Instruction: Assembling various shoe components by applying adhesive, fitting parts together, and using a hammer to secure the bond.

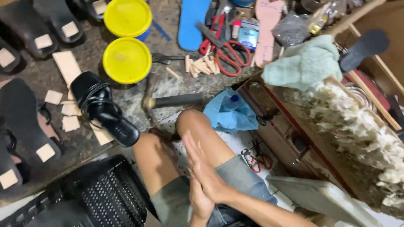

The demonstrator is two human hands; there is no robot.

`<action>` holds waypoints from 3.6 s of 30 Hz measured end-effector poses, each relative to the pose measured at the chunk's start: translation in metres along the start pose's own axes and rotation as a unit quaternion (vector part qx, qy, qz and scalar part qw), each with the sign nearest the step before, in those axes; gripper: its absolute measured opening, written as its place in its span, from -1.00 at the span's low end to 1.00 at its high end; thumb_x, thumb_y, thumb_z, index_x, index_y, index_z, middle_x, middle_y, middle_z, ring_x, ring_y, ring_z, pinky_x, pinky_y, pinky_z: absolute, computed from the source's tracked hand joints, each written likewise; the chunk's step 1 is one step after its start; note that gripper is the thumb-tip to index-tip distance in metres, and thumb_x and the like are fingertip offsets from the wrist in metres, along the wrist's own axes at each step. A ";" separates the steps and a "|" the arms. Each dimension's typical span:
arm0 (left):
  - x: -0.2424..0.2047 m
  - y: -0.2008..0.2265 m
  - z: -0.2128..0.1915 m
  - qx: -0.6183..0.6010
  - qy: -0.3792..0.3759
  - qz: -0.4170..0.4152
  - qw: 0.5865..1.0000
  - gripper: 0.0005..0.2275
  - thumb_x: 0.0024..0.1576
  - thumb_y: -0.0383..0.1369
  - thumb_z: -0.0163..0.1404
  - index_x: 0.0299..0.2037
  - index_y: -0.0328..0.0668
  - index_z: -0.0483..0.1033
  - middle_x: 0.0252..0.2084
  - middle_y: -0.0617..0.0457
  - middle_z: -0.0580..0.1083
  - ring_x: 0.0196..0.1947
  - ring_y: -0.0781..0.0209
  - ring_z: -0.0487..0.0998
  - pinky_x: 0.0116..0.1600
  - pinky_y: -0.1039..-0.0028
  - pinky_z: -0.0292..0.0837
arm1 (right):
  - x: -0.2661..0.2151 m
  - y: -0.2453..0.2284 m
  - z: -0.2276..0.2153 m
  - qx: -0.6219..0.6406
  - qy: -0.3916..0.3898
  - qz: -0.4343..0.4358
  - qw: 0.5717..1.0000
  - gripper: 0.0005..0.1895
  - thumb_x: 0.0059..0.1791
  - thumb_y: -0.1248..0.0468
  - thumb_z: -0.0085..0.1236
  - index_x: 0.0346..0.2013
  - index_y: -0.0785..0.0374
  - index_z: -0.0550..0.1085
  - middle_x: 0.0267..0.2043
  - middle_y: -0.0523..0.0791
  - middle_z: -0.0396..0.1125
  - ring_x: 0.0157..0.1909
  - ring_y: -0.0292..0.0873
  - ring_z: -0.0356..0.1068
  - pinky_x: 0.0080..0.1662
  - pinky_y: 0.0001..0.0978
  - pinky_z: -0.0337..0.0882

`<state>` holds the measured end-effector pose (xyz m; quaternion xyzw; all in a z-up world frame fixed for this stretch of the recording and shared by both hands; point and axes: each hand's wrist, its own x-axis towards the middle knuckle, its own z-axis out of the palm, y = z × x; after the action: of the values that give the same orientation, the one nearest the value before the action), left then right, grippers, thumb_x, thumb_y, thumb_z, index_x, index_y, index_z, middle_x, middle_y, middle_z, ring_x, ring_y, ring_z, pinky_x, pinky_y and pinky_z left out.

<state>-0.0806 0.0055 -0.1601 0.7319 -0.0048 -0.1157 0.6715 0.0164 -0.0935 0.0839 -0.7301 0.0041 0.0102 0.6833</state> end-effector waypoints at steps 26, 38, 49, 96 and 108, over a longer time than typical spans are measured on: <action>0.061 0.325 0.276 0.082 -0.482 0.408 0.771 -0.81 0.05 -0.51 -0.23 -0.19 -0.41 0.39 -0.20 -0.15 0.44 -0.21 0.02 0.46 -0.04 0.34 0.33 | -0.224 -0.005 -0.390 -0.556 0.424 0.242 0.672 -0.69 -0.02 0.12 -0.05 -0.15 0.29 0.45 -0.35 0.01 0.37 -0.32 0.02 0.34 -0.31 -0.20 0.24; 0.162 0.291 0.455 0.569 -0.407 0.305 0.646 -0.32 -0.17 -0.17 0.16 0.17 0.03 0.10 0.13 -0.44 -0.03 0.03 -0.56 0.11 -0.07 -0.13 0.20 | -0.229 0.037 -0.446 -0.417 0.334 0.543 0.648 -0.20 -0.33 -0.22 0.03 -0.12 0.37 0.15 -0.22 0.30 0.28 -0.13 0.34 0.29 -0.10 0.03 0.28; 0.181 0.244 0.477 0.469 -0.471 0.341 0.665 -0.64 -0.16 -0.43 0.12 -0.12 -0.15 0.42 -0.24 -0.45 0.27 -0.33 -0.41 0.44 -0.31 -0.02 0.41 | -0.181 0.047 -0.449 -0.462 0.310 0.436 0.707 -0.31 -0.24 -0.22 -0.04 -0.20 0.34 0.16 -0.42 0.29 0.28 -0.32 0.32 0.34 -0.32 -0.03 0.38; 0.138 0.328 0.277 0.182 -0.485 0.381 0.766 -0.74 0.07 -0.37 -0.27 -0.14 -0.35 0.39 -0.14 -0.17 0.42 -0.12 -0.04 0.42 -0.03 0.28 0.29 | -0.126 -0.023 -0.381 -0.555 0.370 0.087 0.740 -0.75 -0.07 0.09 -0.01 -0.32 0.22 0.42 -0.58 -0.09 0.32 -0.54 -0.17 0.32 -0.45 -0.37 0.19; 0.178 0.441 0.099 0.127 -0.128 0.478 0.860 -0.86 -0.06 -0.54 -0.15 -0.31 -0.31 0.41 -0.33 -0.03 0.47 -0.34 0.08 0.49 -0.24 0.41 0.36 | 0.056 -0.181 -0.210 -0.217 0.251 -0.292 0.897 -0.86 -0.07 0.34 -0.11 -0.39 0.40 0.35 -0.58 -0.06 0.32 -0.56 -0.29 0.34 -0.46 -0.60 0.36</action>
<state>0.1406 -0.1641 0.2375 0.6976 -0.4543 0.1285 0.5390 0.0778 -0.2902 0.2775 -0.8070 -0.0400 -0.3730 0.4562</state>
